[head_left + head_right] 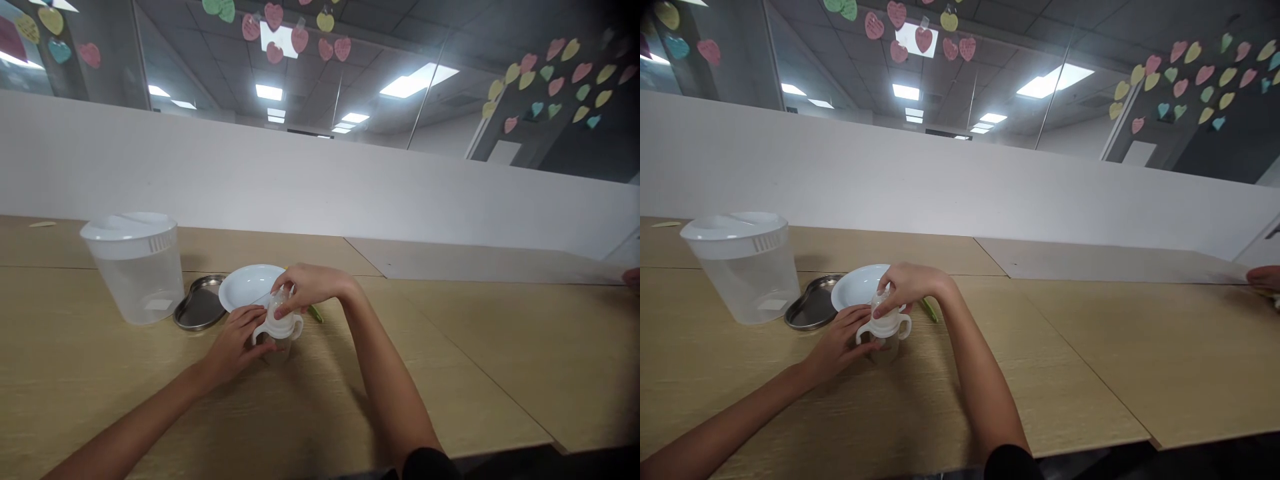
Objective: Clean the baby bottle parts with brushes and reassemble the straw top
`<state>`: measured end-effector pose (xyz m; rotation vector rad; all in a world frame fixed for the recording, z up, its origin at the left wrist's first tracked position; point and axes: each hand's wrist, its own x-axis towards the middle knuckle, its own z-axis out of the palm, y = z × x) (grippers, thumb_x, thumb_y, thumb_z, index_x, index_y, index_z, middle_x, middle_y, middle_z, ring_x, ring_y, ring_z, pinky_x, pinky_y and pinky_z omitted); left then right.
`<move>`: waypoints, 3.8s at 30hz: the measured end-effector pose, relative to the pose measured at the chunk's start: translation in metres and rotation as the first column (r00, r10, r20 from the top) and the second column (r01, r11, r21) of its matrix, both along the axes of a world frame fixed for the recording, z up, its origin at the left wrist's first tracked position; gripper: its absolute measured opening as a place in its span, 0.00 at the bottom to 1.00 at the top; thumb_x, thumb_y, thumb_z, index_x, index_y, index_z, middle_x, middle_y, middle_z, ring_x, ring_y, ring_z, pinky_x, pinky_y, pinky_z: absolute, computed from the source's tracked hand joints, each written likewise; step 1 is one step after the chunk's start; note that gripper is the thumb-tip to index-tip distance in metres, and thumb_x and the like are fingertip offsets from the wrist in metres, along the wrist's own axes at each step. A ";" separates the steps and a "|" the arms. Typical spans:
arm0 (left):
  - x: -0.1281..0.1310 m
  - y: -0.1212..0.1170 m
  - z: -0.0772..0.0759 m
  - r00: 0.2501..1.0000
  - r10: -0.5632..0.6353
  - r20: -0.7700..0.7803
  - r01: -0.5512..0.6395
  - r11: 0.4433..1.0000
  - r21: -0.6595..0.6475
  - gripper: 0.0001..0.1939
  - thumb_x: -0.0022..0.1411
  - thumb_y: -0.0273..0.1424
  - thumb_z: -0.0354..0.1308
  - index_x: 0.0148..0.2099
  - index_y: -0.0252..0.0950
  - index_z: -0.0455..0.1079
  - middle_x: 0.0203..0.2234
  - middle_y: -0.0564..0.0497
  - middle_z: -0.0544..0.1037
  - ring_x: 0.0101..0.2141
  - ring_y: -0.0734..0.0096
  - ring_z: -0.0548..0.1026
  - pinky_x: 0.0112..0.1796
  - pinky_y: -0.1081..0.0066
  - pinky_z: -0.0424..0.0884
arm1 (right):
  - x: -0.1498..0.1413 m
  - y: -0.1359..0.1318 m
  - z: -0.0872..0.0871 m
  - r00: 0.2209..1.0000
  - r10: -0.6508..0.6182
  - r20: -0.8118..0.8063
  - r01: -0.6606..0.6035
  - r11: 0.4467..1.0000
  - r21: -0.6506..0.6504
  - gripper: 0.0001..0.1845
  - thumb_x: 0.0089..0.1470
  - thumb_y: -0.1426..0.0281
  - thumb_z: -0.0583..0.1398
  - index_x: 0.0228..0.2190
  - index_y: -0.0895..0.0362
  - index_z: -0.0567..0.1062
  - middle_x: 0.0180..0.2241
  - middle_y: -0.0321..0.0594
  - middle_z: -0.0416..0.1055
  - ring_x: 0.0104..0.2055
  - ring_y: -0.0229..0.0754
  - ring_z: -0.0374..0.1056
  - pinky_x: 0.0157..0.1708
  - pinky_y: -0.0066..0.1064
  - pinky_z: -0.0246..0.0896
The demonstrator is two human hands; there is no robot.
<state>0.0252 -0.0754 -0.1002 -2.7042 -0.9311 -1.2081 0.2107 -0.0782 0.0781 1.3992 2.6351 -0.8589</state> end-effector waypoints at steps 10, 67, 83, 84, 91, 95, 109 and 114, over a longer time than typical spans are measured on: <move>0.000 -0.003 0.004 1.000 -0.003 -0.018 0.004 0.999 0.034 0.21 0.60 0.44 0.53 0.50 0.35 0.67 0.46 0.44 0.74 0.49 0.58 0.68 0.49 0.58 0.64 | -0.004 -0.015 -0.001 0.983 0.101 0.154 -0.145 0.941 0.306 0.26 0.44 0.62 0.64 0.46 0.58 0.71 0.40 0.44 0.72 0.39 0.44 0.67 0.31 0.28 0.56; -0.002 -0.003 0.006 0.999 -0.016 -0.046 0.013 0.998 -0.056 0.21 0.60 0.42 0.53 0.51 0.37 0.66 0.49 0.45 0.71 0.51 0.58 0.66 0.50 0.58 0.63 | -0.031 -0.022 -0.016 0.914 -0.024 0.406 -0.164 0.891 0.423 0.24 0.43 0.58 0.64 0.38 0.64 0.75 0.32 0.48 0.74 0.31 0.43 0.68 0.22 0.27 0.51; -0.002 -0.002 0.008 0.999 -0.024 -0.047 0.021 0.998 -0.065 0.21 0.61 0.42 0.52 0.53 0.39 0.65 0.49 0.44 0.71 0.51 0.56 0.66 0.49 0.57 0.64 | -0.026 -0.018 -0.017 0.897 0.172 0.406 -0.322 0.885 0.336 0.19 0.40 0.77 0.64 0.39 0.62 0.72 0.41 0.47 0.71 0.39 0.44 0.67 0.27 0.26 0.54; -0.002 -0.002 0.009 0.998 -0.027 -0.051 0.024 0.998 -0.065 0.20 0.61 0.42 0.52 0.53 0.39 0.65 0.50 0.44 0.71 0.51 0.56 0.66 0.49 0.57 0.64 | -0.025 -0.017 -0.018 0.902 0.187 0.389 -0.327 0.884 0.335 0.20 0.39 0.77 0.64 0.39 0.62 0.72 0.41 0.46 0.71 0.40 0.44 0.67 0.28 0.26 0.54; 0.000 -0.002 0.007 0.999 -0.035 -0.009 0.034 0.998 -0.046 0.21 0.59 0.41 0.54 0.53 0.39 0.65 0.48 0.44 0.72 0.50 0.56 0.67 0.49 0.56 0.65 | -0.018 -0.017 -0.011 0.981 0.011 0.192 -0.085 0.919 0.385 0.21 0.51 0.58 0.58 0.42 0.60 0.71 0.35 0.43 0.72 0.32 0.39 0.65 0.24 0.26 0.50; 0.000 -0.003 0.009 0.999 -0.042 -0.023 0.040 0.996 -0.075 0.22 0.59 0.41 0.55 0.54 0.38 0.65 0.49 0.45 0.72 0.51 0.57 0.67 0.49 0.57 0.64 | -0.016 -0.023 -0.005 0.979 -0.032 0.199 -0.077 0.853 0.516 0.10 0.54 0.68 0.56 0.36 0.60 0.73 0.29 0.40 0.71 0.28 0.38 0.63 0.23 0.27 0.46; -0.001 -0.003 0.010 0.999 -0.036 -0.034 0.034 0.997 -0.069 0.22 0.60 0.42 0.53 0.53 0.39 0.65 0.49 0.44 0.72 0.50 0.56 0.67 0.49 0.56 0.64 | -0.011 -0.017 -0.007 0.974 0.212 0.082 -0.225 0.851 0.474 0.17 0.46 0.84 0.55 0.39 0.60 0.73 0.30 0.37 0.68 0.29 0.34 0.59 0.27 0.24 0.49; 0.000 -0.005 0.012 0.998 -0.038 -0.044 0.035 0.997 -0.065 0.22 0.60 0.42 0.54 0.53 0.39 0.65 0.49 0.45 0.72 0.50 0.57 0.67 0.49 0.57 0.64 | -0.011 -0.016 -0.006 0.968 0.243 0.057 -0.241 0.854 0.461 0.21 0.44 0.86 0.54 0.39 0.60 0.75 0.32 0.39 0.70 0.31 0.35 0.62 0.29 0.25 0.52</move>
